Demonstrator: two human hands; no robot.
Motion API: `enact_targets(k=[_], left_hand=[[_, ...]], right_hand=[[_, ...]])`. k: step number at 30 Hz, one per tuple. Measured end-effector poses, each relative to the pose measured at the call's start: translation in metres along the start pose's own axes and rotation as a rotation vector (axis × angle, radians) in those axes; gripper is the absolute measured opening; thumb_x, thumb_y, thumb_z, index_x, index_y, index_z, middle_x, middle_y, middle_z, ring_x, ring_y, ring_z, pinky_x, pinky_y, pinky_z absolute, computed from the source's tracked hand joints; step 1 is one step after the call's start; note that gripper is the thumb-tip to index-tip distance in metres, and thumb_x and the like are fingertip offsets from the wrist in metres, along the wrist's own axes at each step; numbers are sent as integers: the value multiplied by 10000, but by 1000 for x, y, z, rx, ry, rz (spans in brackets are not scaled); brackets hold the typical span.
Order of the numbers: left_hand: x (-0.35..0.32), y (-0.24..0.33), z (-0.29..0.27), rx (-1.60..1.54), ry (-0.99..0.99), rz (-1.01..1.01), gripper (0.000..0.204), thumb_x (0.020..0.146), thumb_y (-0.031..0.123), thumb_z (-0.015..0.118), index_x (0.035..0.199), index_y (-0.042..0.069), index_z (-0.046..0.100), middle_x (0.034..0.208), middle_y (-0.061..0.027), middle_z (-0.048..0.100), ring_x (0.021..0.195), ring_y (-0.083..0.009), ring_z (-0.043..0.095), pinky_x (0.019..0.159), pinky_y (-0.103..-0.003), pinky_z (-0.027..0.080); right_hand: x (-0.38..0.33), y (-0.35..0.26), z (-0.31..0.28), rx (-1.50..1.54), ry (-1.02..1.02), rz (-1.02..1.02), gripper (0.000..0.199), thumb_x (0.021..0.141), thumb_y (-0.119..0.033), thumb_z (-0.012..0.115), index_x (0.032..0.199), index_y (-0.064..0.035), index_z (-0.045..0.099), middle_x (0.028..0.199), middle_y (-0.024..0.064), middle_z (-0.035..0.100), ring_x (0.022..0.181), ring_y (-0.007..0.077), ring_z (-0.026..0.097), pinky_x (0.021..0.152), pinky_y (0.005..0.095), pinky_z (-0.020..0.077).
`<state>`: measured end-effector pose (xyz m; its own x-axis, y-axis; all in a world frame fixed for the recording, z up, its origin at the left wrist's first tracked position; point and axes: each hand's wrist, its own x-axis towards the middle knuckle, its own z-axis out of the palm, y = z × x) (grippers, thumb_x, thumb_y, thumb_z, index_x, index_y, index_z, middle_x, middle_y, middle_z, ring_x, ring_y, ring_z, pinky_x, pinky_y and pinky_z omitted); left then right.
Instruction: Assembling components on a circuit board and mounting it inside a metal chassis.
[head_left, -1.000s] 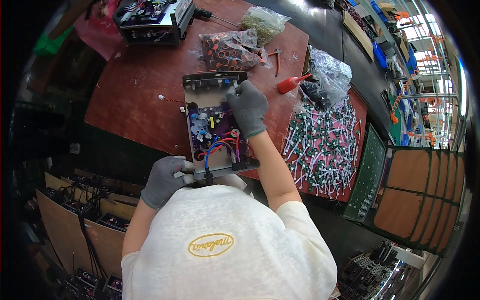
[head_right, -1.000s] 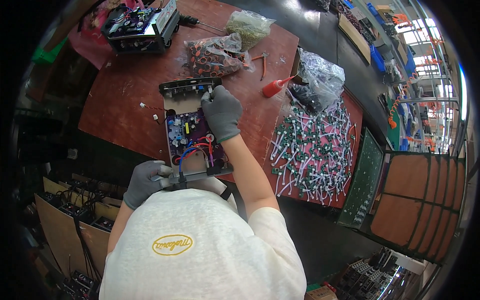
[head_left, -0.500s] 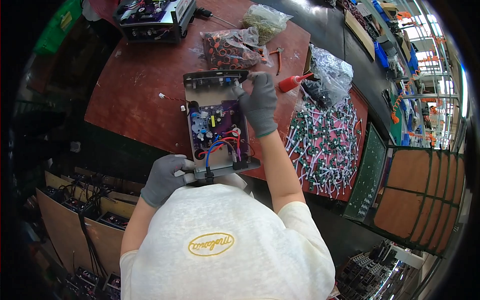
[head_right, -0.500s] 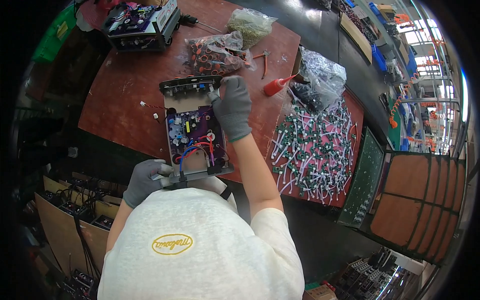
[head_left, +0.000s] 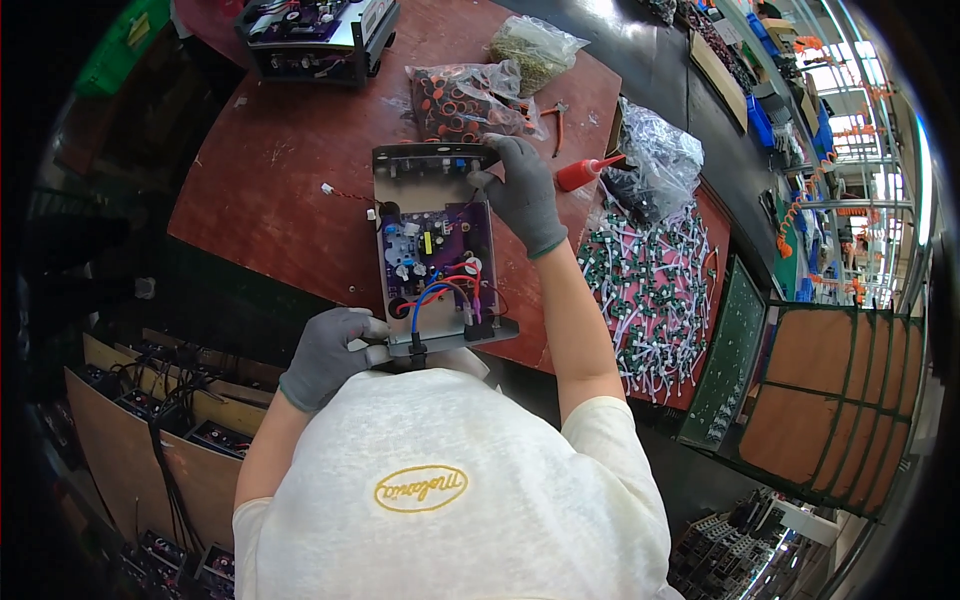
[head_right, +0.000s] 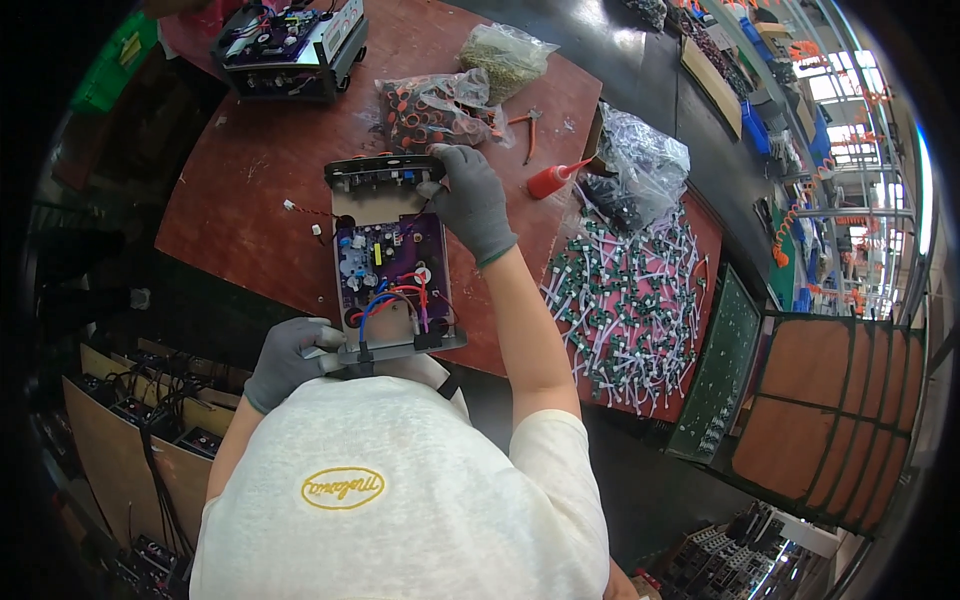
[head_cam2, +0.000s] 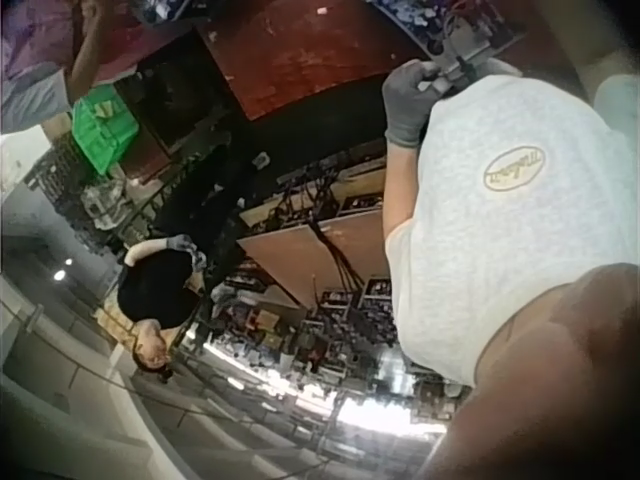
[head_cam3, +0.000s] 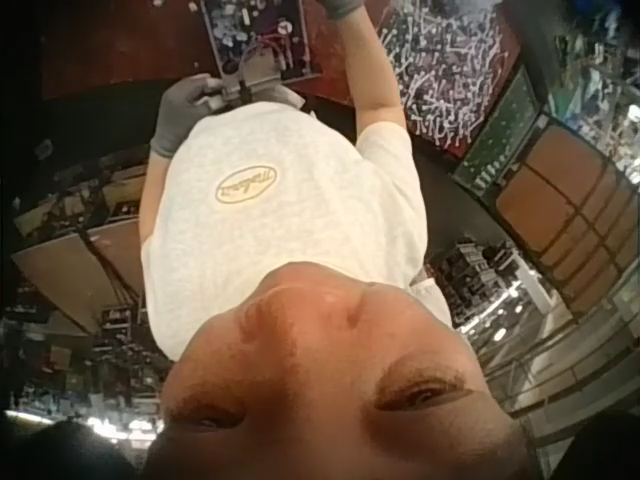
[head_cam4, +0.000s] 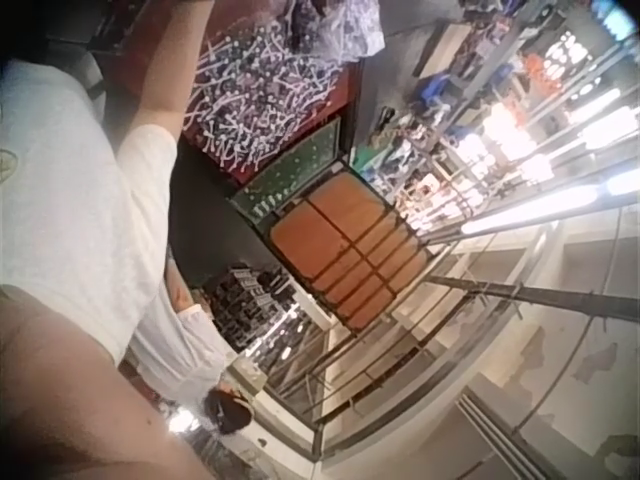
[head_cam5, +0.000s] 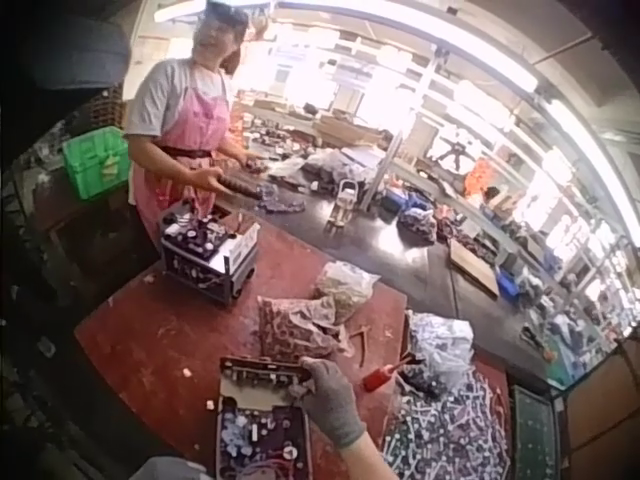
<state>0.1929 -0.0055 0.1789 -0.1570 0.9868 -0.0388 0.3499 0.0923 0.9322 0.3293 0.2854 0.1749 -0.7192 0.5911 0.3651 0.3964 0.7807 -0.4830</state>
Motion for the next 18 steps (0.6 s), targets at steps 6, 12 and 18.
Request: enact_targets(k=[6,12,18], left_hand=[[3,0,-9,-610,-132,-440,306,724,131,749,982,9,639,866,-56,653,831,-137,618,788,-273,486],[60,-28,-4,-62,379,-179,444,798,152,713,1173,-7,538,1114,-55,607,995,-126,583,892,-272,461],[111,-51,-7,-360,490,-153,300,869,174,653,1107,-2,602,1074,-82,640,974,-144,610,871,-255,472]], right_hand=[[3,-20,-11,-49,222,-146,518,744,-137,711,1217,-74,508,1127,142,570,1005,317,566,839,387,473],[-3,-62,-1,207,98,21,193,820,-116,610,1010,-95,635,946,104,621,891,307,597,759,392,481],[-6,-75,-4,37,-335,-132,236,788,-52,612,1020,-84,640,953,108,610,932,310,583,813,374,476]])
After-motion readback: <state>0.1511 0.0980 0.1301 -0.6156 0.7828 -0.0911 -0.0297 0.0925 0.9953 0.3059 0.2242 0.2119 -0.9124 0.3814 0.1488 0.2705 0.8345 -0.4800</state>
